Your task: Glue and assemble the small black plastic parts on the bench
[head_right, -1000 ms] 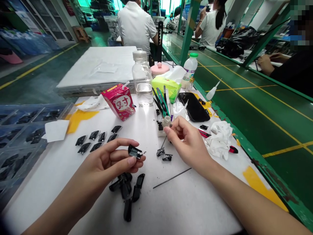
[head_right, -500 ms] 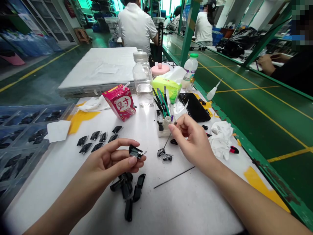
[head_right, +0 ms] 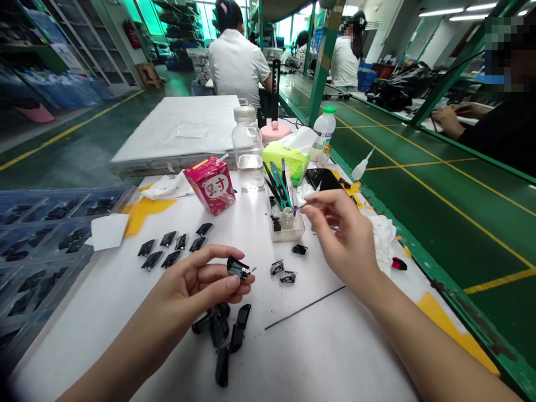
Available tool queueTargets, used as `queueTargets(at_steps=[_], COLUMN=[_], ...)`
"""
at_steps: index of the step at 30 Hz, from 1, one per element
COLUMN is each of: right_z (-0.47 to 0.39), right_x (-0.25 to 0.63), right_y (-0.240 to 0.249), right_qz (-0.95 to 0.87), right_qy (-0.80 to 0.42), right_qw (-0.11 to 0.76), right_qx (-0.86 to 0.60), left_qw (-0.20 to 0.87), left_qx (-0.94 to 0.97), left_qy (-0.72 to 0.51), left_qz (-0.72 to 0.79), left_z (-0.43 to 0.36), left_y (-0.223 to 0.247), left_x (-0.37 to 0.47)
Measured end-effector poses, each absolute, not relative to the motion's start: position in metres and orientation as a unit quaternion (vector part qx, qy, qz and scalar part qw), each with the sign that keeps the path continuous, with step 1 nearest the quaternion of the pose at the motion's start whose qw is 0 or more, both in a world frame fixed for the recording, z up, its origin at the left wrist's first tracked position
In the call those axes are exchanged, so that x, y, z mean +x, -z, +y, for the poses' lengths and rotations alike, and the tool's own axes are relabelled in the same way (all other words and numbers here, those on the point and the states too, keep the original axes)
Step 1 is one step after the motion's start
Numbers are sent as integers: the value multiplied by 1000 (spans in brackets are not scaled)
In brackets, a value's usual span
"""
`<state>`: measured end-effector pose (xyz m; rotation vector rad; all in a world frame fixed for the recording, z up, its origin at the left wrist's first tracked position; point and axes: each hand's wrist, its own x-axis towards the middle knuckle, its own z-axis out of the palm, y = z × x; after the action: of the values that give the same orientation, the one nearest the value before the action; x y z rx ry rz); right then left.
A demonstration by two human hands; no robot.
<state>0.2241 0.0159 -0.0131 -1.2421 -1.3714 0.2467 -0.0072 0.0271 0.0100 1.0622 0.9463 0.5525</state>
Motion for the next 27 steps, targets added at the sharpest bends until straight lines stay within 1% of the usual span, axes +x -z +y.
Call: queueTargets(at_steps=[2,3,6,7,9,11,18,22,27], right_z=[14,11,2,-1,-4,-4,-2,-2,2], right_x=[223,223,220,219,217,215,209,208,211], right_y=[14,14,18,20,26,33,37,38,44], right_qz=[-637,-677,-816,-847,-876,-881,-884,-885,-877], right_qy=[-113,-110,-88,-79,-63,-55,-34,-24,-15], right_qw=[525,470,253,193,128,106,98,110,145], right_qx=[-552,-556,-513,-490,-461,-458,-456,-451,-457], left_qw=[719,719,718,716,711,708,704,705,721], left_qx=[483,483,477,474,467,463,469,468,471], left_qy=[-252,-252,-265,-274,-290,-297,-299,-305,-302], left_qz=[432,433,432,434,439,442,443,438,409], left_z=[27,28,27,26,25,24,24,24,26], left_y=[-11,-11,-13,-14,-15,-15,-15,-13,-8], left_x=[-7,-7,-6,-6,-5,-5,-5,-5,-8])
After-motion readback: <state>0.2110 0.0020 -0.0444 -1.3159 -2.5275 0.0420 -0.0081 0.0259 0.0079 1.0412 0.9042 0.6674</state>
